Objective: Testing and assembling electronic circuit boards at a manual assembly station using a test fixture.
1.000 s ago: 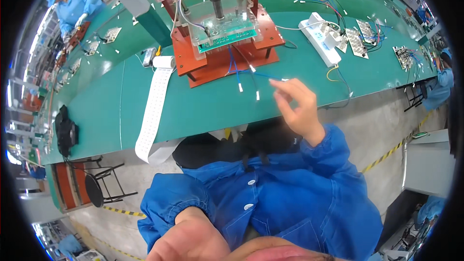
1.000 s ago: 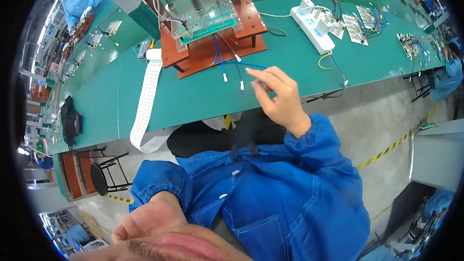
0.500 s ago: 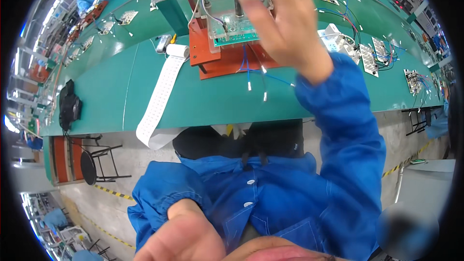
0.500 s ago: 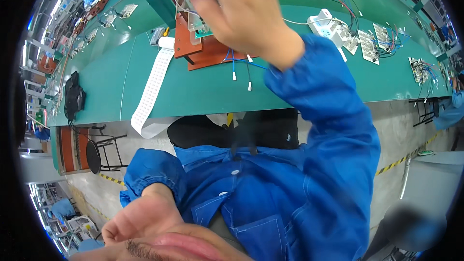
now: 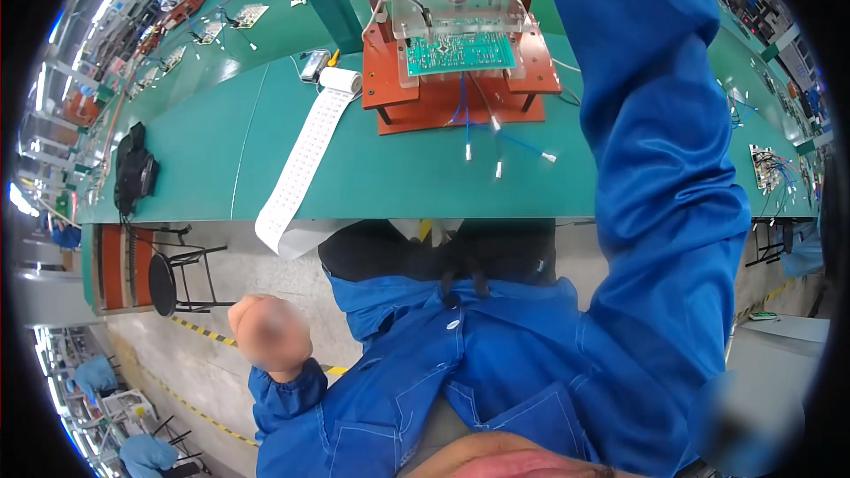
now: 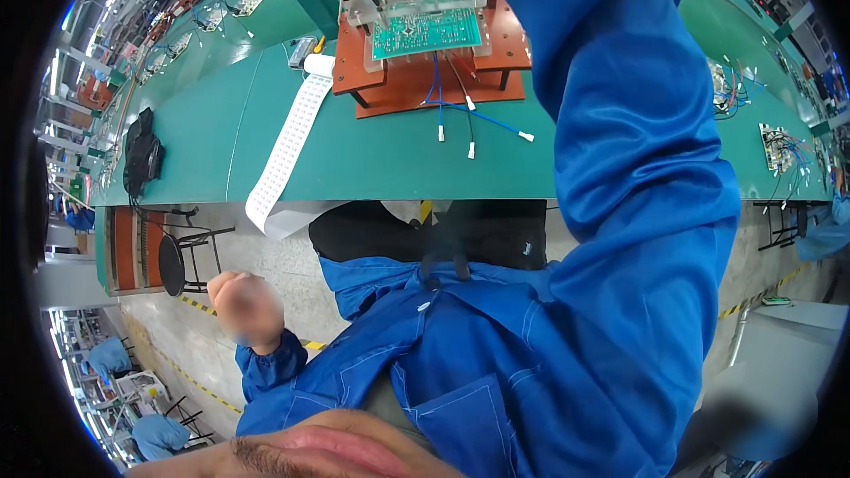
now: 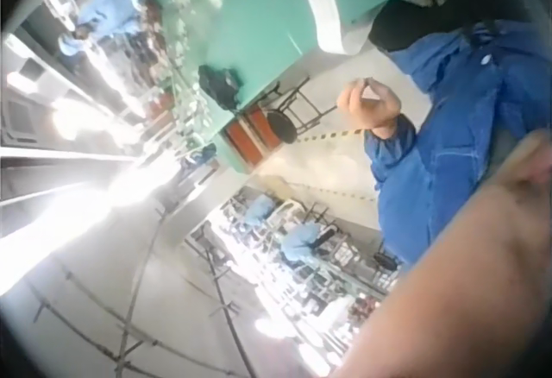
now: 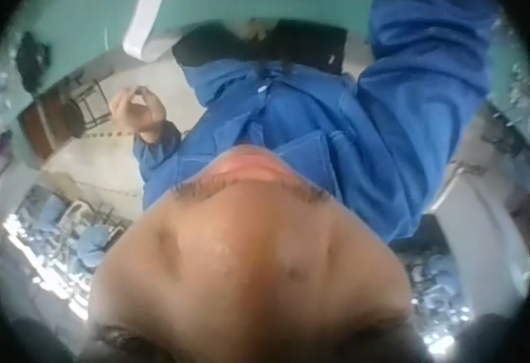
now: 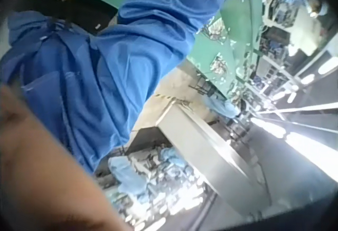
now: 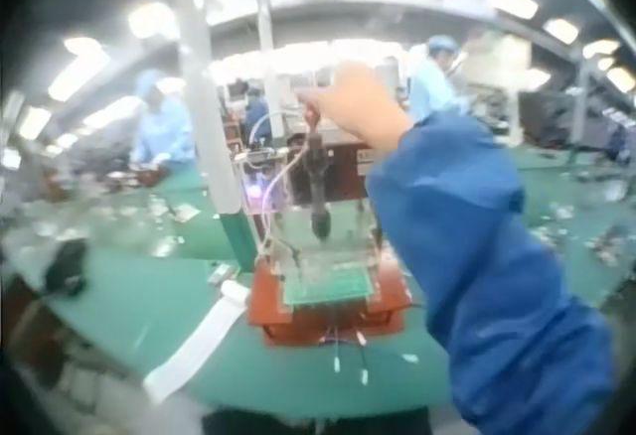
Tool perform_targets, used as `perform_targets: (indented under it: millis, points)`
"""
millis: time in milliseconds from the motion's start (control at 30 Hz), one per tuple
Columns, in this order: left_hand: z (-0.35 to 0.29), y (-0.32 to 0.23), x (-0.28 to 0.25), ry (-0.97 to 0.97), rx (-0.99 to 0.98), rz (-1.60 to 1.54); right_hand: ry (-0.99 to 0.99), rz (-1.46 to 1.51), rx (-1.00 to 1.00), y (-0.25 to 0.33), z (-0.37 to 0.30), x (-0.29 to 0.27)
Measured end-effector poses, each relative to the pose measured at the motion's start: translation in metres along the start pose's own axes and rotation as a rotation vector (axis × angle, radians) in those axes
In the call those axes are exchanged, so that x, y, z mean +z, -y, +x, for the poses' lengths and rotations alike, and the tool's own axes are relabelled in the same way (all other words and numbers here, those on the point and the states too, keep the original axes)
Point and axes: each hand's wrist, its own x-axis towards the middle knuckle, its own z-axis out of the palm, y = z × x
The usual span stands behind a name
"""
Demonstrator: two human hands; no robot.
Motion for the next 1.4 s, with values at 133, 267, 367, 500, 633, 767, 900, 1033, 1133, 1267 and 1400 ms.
perform_targets:
  millis: [133, 267, 367, 500, 633, 767, 900, 1033, 1133, 1267, 1400]
  points:
    - [-0.028, 0.018, -0.012, -0.051, -0.133, 0.152, -1.029, -0.367, -0.580, 0.027, -0.150, 0.004]
    - [-0.051, 0.027, -0.012, -0.090, -0.363, 0.134, -0.504, -0.347, -0.742, 0.018, -0.262, 0.047]
    - [-0.041, 0.026, -0.007, -0.016, -0.290, 0.087, -0.252, -0.374, -0.661, 0.016, -0.273, 0.071]
    - [-0.010, 0.013, 0.008, 0.076, -0.187, 0.009, -0.275, -0.282, -0.703, 0.007, -0.268, 0.061]
    - [0.014, -0.001, 0.030, 0.115, -0.041, -0.122, -0.394, -0.101, -0.816, 0.025, -0.265, 0.036]
    - [0.025, -0.015, 0.058, 0.132, 0.089, -0.179, 0.196, 0.507, 0.124, 0.087, -0.281, 0.001]
    - [0.058, -0.035, 0.125, 0.419, 0.175, -0.246, 0.631, 0.739, 0.462, 0.050, -0.312, 0.065]
    - [0.070, -0.041, 0.188, 0.639, 0.314, -0.367, 0.507, 0.570, 0.387, 0.025, -0.342, 0.097]
    - [0.060, -0.039, 0.200, 0.601, 0.168, -0.381, 0.278, 0.482, 0.421, 0.026, -0.364, 0.075]
    - [0.064, -0.037, 0.206, 0.602, 0.162, -0.416, 0.129, 0.558, 0.764, 0.040, -0.401, 0.062]
    - [0.067, -0.038, 0.210, 0.588, 0.193, -0.409, -0.003, 0.382, 0.699, 0.054, -0.415, 0.076]
